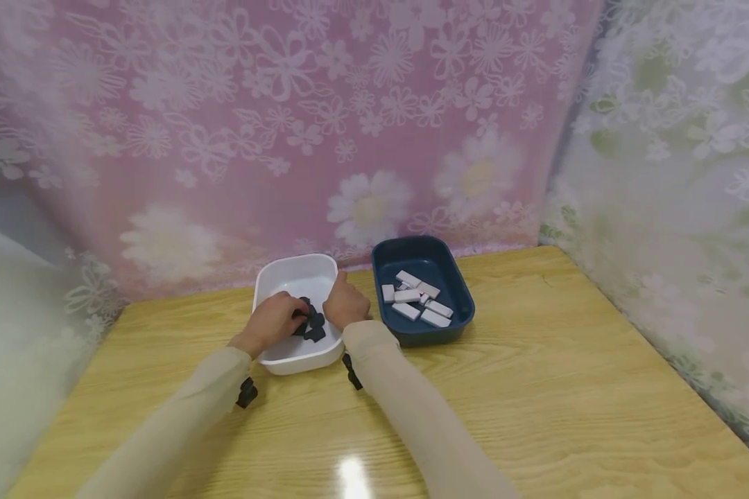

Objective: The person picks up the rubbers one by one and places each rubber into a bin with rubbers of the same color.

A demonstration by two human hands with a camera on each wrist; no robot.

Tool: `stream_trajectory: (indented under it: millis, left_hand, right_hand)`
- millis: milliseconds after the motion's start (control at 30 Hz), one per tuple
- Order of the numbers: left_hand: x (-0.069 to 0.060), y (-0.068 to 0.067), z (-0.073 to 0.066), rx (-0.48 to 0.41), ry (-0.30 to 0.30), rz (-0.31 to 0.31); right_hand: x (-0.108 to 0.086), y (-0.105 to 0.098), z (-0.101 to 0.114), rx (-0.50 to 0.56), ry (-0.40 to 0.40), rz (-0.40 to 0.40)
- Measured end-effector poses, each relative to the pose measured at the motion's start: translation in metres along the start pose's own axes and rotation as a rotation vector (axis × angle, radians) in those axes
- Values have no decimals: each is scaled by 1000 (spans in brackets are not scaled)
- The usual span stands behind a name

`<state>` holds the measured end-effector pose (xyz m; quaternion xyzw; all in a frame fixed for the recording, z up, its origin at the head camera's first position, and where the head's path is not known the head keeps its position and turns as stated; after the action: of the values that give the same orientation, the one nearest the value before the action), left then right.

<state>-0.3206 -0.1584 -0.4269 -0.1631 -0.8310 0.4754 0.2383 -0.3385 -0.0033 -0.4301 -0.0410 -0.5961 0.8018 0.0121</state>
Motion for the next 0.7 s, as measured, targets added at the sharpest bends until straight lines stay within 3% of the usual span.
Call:
stream_trajectory:
  millis: [233,300,433,533,700]
  left_hand:
    - [8,3,6,103,20,-3]
    - [10,3,6,123,34,6]
    - [17,3,5,142,48,30]
    - [19,3,4,161,17,59]
    - [22,0,3,173,-61,140]
  right_hand:
    - [11,7,-1,128,22,-52]
    - [15,8,-1,142,16,-106]
    - [20,8,0,118,-24,-291]
    - [19,6,3,79,-78,-397]
    - [16,2,11,-1,-158,-443]
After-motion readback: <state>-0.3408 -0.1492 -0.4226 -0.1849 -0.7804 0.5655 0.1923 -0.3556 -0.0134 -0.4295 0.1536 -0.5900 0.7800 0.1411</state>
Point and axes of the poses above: each hand's wrist, its own x-axis towards the middle knuckle, its own y-axis out of the palm, z = x × y, the point moved 1 cm from there along x, towards the middle knuckle, and after that the axes turned 12 degrees about -x, right-handed, at the moved point
